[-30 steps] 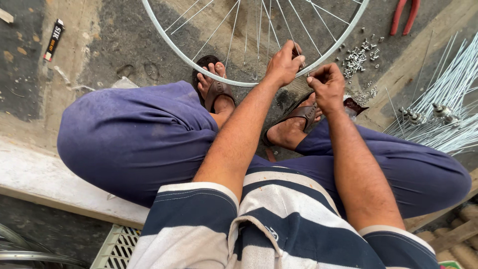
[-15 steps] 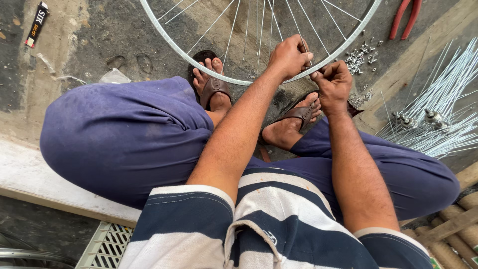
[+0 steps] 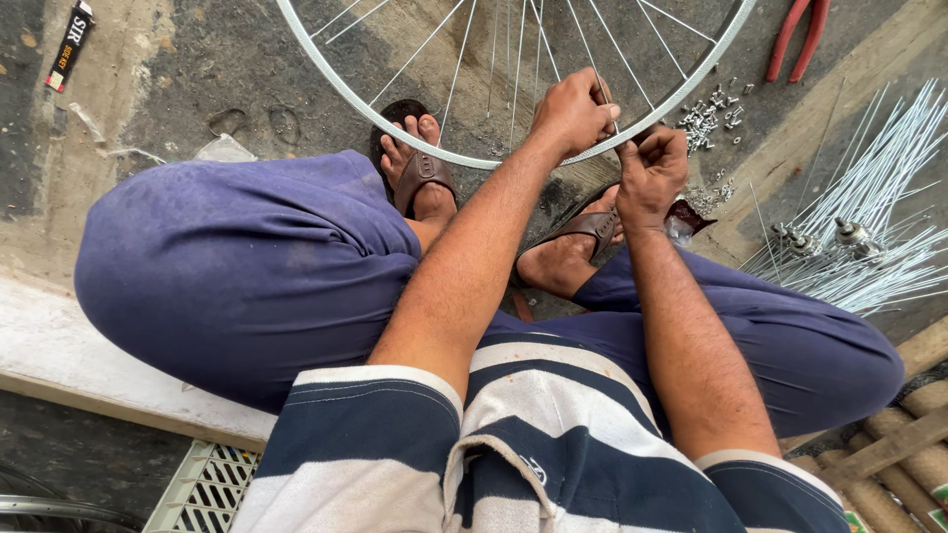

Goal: The person sits on the ground and laces a bicycle wheel by inserting spokes into the rim and hub, then securing them with nipples. The person repeatedly picks up spokes and nipples, threads the spokes, and tightens them by hand.

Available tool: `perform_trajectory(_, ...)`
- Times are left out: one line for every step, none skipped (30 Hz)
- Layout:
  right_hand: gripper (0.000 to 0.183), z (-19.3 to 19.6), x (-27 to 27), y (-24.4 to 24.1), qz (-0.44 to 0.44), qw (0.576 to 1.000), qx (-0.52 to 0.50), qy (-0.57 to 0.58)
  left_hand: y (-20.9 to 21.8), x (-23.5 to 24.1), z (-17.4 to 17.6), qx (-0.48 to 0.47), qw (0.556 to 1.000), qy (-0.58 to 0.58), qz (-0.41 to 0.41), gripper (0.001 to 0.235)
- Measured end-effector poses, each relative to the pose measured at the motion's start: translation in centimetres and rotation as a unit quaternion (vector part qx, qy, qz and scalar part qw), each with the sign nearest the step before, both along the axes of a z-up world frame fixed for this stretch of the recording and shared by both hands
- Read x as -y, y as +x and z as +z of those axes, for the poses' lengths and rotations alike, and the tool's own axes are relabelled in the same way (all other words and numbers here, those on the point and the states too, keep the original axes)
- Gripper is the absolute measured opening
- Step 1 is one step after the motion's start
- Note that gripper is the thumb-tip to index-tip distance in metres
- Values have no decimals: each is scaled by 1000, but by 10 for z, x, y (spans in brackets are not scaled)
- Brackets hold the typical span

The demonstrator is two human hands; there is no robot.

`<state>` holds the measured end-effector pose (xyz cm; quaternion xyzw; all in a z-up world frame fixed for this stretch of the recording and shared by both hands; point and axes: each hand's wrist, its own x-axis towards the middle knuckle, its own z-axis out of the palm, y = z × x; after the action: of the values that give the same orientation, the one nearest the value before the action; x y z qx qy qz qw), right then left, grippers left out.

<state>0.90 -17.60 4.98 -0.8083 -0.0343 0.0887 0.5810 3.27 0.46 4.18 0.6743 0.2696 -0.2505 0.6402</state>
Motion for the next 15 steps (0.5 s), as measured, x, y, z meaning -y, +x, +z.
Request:
perform_trajectory(32,0,0,0,-6,1000,-9,17,-1,0,-1,2,1000,4,-3,17)
perform_trajectory(28,-1,-2,-1,-21,998,-47,42,-3,-1,-3,1,1000,2,1,17)
perform_trajectory(26,-1,-3,-1,-36,993,-85,67,-4,-3,-3,0,1000,0,4,17)
perform_trajectory(23,-2,-4,0,-52,987,-120,92,-3,-2,-3,0,1000,-2,6,17)
perform_trajectory(20,-3,-4,1,-56,980,-147,122,0,-3,-2,3,999,32,-29,19)
perform_trajectory(18,-5,-6,2,-60,971,-174,153,3,-4,-1,6,996,67,-64,21)
perform_trajectory(16,-6,-5,2,-63,960,-200,183,5,-4,3,9,990,103,-98,23)
perform_trajectory(15,-8,-6,2,-61,961,-201,182,9,-4,7,11,977,160,-143,20)
perform_trajectory(14,-10,-6,3,-59,961,-201,181,14,-4,12,11,959,216,-186,18)
perform_trajectory(14,-12,-6,3,-58,961,-200,182,19,-5,17,12,934,273,-229,17)
perform_trajectory(13,-14,-6,4,-49,960,-197,194,24,-10,21,127,900,345,-234,13)
perform_trajectory(12,-15,-4,3,-41,958,-197,203,27,-13,25,239,850,408,-235,10)
perform_trajectory(11,-15,-2,0,-33,957,-196,212,28,-17,29,346,783,463,-232,10)
perform_trajectory(13,-15,-2,3,-37,958,-190,210,32,-23,32,306,789,425,-322,10)
perform_trajectory(14,-15,-2,6,-40,960,-185,207,37,-31,35,260,787,384,-407,11)
